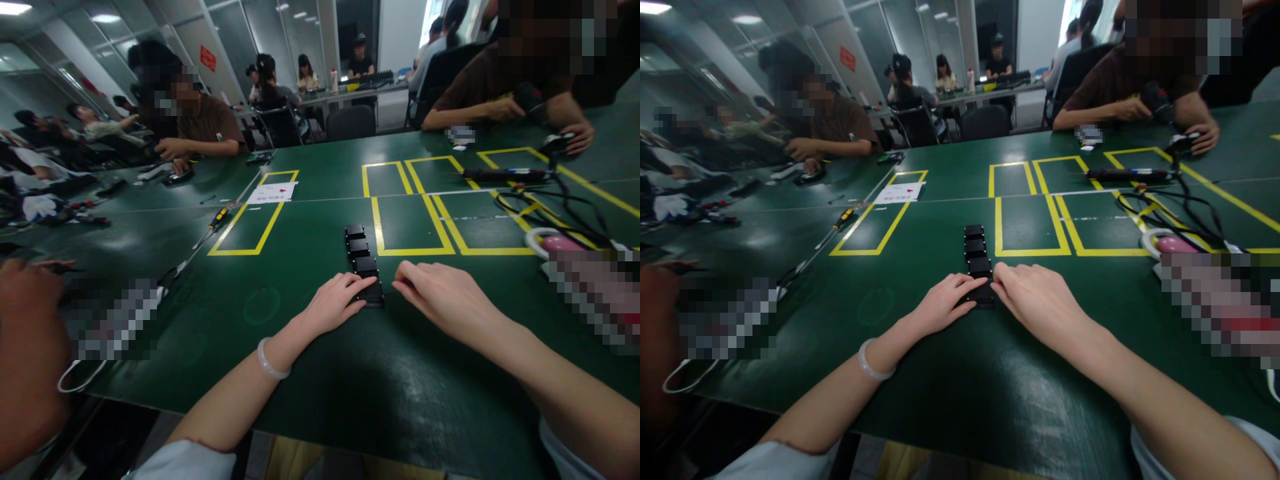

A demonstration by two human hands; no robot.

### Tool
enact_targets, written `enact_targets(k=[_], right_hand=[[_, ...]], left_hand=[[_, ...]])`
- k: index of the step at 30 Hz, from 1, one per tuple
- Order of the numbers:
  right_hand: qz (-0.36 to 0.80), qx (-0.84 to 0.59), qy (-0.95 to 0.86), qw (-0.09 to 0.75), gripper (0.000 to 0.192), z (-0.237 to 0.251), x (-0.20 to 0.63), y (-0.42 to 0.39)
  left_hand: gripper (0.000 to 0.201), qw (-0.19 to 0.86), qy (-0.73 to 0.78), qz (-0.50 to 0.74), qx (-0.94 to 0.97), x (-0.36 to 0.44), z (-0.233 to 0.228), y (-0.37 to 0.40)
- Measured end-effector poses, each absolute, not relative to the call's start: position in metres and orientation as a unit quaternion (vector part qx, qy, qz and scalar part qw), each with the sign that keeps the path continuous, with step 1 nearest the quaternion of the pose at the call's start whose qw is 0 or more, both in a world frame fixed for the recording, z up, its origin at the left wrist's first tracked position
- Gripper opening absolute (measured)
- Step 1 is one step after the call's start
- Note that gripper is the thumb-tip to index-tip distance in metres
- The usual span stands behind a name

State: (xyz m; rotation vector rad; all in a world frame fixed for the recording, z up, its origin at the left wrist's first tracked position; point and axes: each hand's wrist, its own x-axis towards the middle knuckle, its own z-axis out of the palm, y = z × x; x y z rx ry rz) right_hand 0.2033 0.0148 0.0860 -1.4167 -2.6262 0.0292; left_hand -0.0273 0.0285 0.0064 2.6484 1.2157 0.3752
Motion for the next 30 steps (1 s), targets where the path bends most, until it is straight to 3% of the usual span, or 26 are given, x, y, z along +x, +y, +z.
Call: enact_targets(k=[7,14,20,22,26,30], right_hand=[[0.043,-0.456,-0.880,0.126,0.012,0.0857,0.2042,0.0137],[0.011,-0.474,-0.878,0.069,0.020,0.0868,0.2034,0.0154],[0.061,-0.454,-0.879,0.130,0.015,0.0871,0.2042,0.0129],[0.056,-0.453,-0.882,0.122,0.011,0.0897,0.2035,0.0123],[0.013,-0.461,-0.885,0.069,0.024,0.0917,0.2026,0.0132],[0.005,-0.451,-0.889,0.075,0.018,0.0890,0.2038,0.0134]], left_hand=[[0.050,0.104,0.411,0.133,0.896,-0.0269,0.0045,0.0295],[0.051,0.102,0.413,0.129,0.896,-0.0269,0.0042,0.0291],[0.050,0.097,0.411,0.129,0.897,-0.0271,0.0037,0.0292],[0.050,0.098,0.411,0.130,0.897,-0.0271,0.0039,0.0292],[0.050,0.099,0.413,0.126,0.896,-0.0272,0.0043,0.0290],[0.050,0.101,0.414,0.128,0.895,-0.0274,0.0039,0.0293]])
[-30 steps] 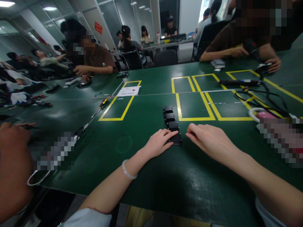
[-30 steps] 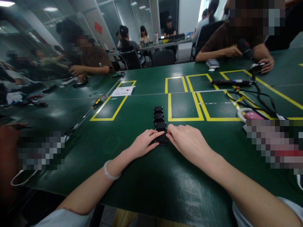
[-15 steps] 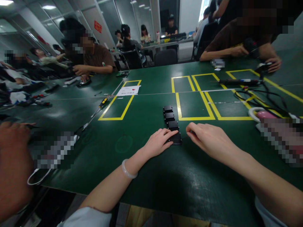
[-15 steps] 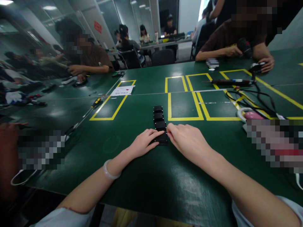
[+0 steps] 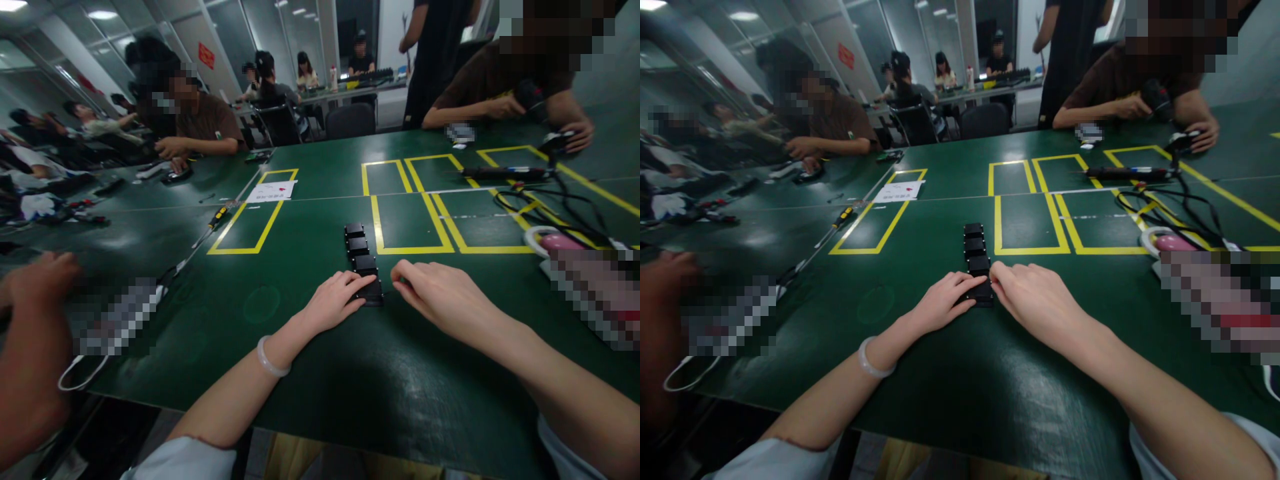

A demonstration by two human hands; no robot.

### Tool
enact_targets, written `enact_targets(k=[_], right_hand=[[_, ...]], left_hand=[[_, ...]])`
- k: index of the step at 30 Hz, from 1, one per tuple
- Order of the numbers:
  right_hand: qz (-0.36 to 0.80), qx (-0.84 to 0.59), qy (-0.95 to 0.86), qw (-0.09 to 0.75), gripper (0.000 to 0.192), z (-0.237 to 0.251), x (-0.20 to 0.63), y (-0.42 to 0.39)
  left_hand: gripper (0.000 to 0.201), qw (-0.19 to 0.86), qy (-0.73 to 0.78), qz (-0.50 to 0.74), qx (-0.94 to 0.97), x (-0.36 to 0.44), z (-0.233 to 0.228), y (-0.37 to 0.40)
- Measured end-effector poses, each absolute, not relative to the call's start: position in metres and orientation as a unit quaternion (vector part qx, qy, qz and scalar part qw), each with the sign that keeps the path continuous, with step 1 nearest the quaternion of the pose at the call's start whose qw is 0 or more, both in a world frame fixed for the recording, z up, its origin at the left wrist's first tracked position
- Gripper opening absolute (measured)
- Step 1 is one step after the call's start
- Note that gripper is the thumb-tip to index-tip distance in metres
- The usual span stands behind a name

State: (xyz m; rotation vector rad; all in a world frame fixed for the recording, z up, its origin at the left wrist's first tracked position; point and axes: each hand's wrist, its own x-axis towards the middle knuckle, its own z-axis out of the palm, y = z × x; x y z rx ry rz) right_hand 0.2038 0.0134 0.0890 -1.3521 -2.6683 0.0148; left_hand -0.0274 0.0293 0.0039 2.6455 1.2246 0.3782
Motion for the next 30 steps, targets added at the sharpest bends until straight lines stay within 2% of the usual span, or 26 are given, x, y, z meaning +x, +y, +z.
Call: enact_targets(k=[5,13,19,26,30], right_hand=[[0.042,-0.441,-0.890,0.110,0.010,0.0913,0.2033,0.0110],[0.002,-0.458,-0.887,0.068,0.019,0.0892,0.2018,0.0134],[0.033,-0.441,-0.889,0.118,0.011,0.0877,0.2039,0.0125],[0.004,-0.466,-0.882,0.062,0.022,0.0892,0.2022,0.0135],[0.018,-0.462,-0.882,0.089,0.016,0.0874,0.2027,0.0128]], left_hand=[[0.049,0.105,0.413,0.130,0.895,-0.0272,0.0045,0.0293],[0.050,0.103,0.414,0.125,0.896,-0.0266,0.0053,0.0289],[0.049,0.105,0.415,0.131,0.894,-0.0267,0.0048,0.0290],[0.050,0.106,0.414,0.129,0.895,-0.0267,0.0055,0.0290],[0.049,0.107,0.412,0.136,0.895,-0.0270,0.0051,0.0289]])
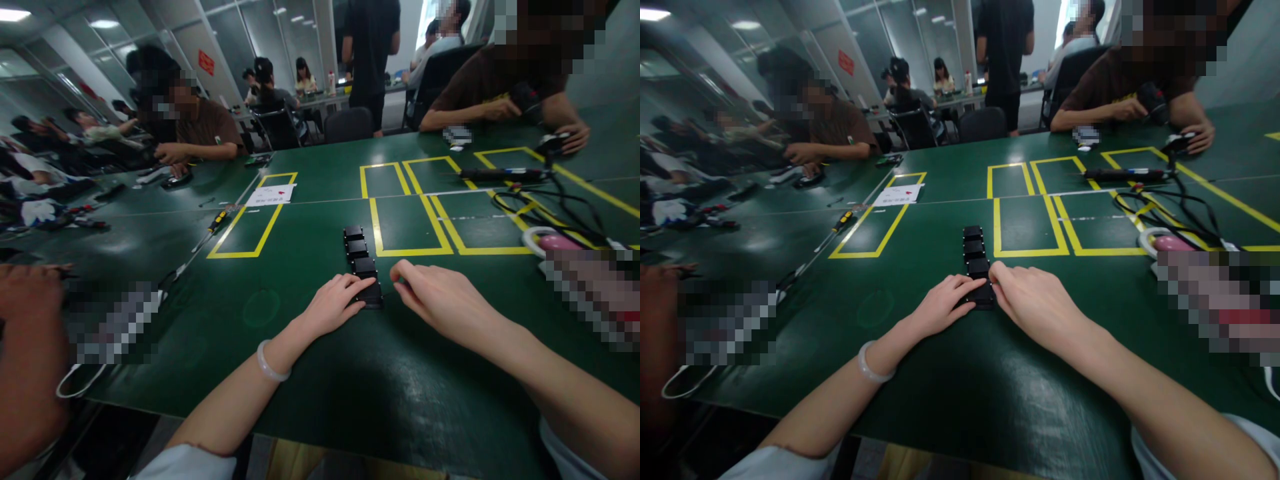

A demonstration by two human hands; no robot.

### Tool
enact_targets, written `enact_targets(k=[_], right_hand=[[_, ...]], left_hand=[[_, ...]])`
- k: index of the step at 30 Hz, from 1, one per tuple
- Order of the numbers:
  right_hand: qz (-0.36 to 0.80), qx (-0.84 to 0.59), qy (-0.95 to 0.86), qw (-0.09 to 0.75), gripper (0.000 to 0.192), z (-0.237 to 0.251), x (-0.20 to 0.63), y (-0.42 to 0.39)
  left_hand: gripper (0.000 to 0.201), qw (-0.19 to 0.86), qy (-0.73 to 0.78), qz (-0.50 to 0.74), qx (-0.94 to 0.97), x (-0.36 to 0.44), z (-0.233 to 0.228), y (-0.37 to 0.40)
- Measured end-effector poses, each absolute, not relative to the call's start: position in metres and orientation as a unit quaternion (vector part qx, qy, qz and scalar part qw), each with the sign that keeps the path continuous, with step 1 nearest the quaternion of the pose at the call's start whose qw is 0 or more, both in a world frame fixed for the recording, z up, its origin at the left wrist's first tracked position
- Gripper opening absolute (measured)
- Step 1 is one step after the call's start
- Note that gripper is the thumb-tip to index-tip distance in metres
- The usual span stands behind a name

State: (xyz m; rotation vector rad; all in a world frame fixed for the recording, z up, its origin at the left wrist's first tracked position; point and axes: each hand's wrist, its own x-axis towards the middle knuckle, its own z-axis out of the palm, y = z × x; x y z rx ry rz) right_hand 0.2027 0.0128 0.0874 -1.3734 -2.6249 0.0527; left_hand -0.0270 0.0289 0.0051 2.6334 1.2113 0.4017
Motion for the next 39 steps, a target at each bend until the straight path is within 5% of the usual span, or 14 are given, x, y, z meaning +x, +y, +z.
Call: enact_targets(k=[39], right_hand=[[0.036,-0.467,-0.879,0.088,0.017,0.0857,0.2035,0.0141]], left_hand=[[0.051,0.102,0.414,0.128,0.896,-0.0271,0.0058,0.0285]])
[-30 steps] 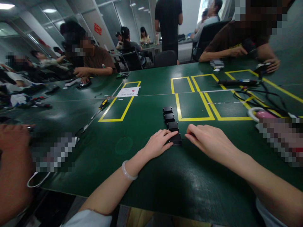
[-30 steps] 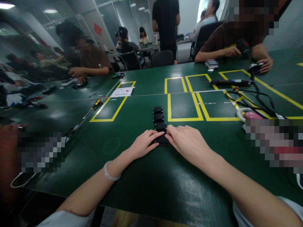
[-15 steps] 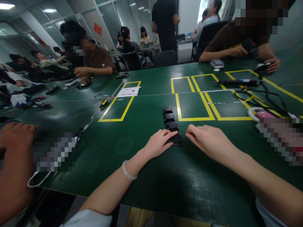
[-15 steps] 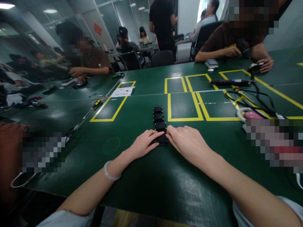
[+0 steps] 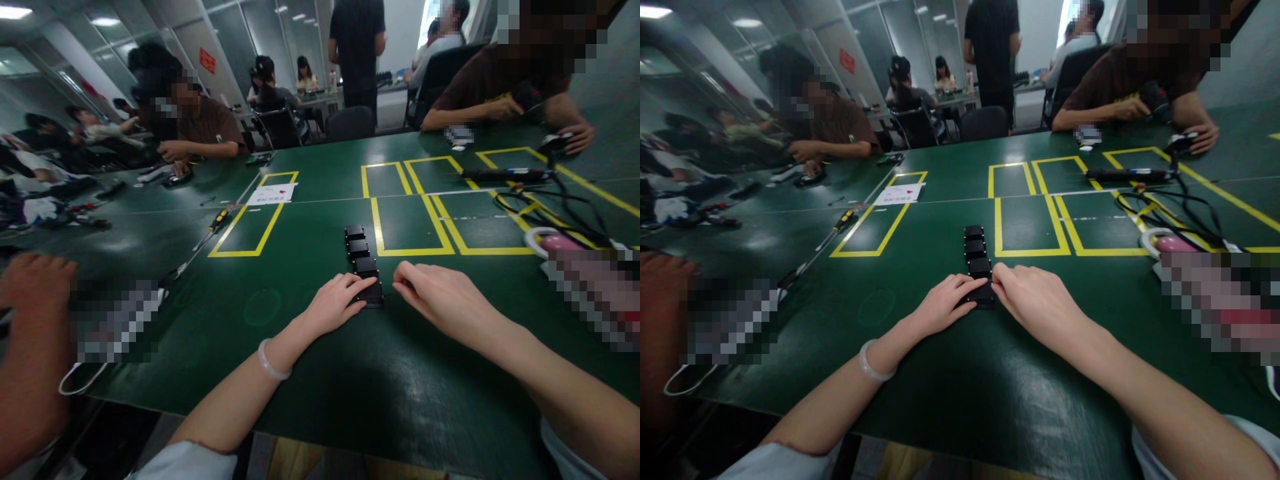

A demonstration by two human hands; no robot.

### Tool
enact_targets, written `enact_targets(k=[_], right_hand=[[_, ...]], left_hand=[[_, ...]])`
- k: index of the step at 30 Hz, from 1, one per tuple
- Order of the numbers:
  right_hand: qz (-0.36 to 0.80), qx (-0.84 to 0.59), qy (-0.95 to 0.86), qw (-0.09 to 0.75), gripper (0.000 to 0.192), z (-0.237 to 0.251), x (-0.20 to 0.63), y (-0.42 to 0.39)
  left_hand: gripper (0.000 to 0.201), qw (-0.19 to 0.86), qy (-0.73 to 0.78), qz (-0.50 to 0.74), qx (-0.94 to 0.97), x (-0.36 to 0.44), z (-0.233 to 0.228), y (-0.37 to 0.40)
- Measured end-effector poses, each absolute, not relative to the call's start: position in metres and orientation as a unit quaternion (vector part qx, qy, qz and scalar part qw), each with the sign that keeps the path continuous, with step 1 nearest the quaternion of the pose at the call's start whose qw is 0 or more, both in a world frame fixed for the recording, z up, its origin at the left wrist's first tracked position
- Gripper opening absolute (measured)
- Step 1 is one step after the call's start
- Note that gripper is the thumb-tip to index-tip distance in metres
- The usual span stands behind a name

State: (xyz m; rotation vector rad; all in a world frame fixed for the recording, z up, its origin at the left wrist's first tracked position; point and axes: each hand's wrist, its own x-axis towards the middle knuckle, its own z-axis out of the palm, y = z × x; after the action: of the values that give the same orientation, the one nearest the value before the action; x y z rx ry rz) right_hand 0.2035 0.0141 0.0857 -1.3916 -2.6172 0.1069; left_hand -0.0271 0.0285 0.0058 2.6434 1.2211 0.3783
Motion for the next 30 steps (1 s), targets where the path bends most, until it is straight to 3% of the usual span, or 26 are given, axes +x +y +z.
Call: enact_targets(k=[5,13,21,30], right_hand=[[0.038,-0.440,-0.885,0.147,0.012,0.0828,0.2059,0.0139],[0.017,-0.476,-0.876,0.070,0.022,0.0868,0.2025,0.0146],[0.037,-0.439,-0.887,0.134,0.011,0.0839,0.2041,0.0131],[0.003,-0.475,-0.877,0.067,0.022,0.0876,0.2017,0.0134]], left_hand=[[0.050,0.101,0.413,0.130,0.896,-0.0269,0.0045,0.0287],[0.050,0.103,0.414,0.128,0.895,-0.0276,0.0062,0.0283],[0.050,0.107,0.412,0.135,0.895,-0.0274,0.0044,0.0288],[0.050,0.102,0.414,0.131,0.895,-0.0272,0.0045,0.0288]])
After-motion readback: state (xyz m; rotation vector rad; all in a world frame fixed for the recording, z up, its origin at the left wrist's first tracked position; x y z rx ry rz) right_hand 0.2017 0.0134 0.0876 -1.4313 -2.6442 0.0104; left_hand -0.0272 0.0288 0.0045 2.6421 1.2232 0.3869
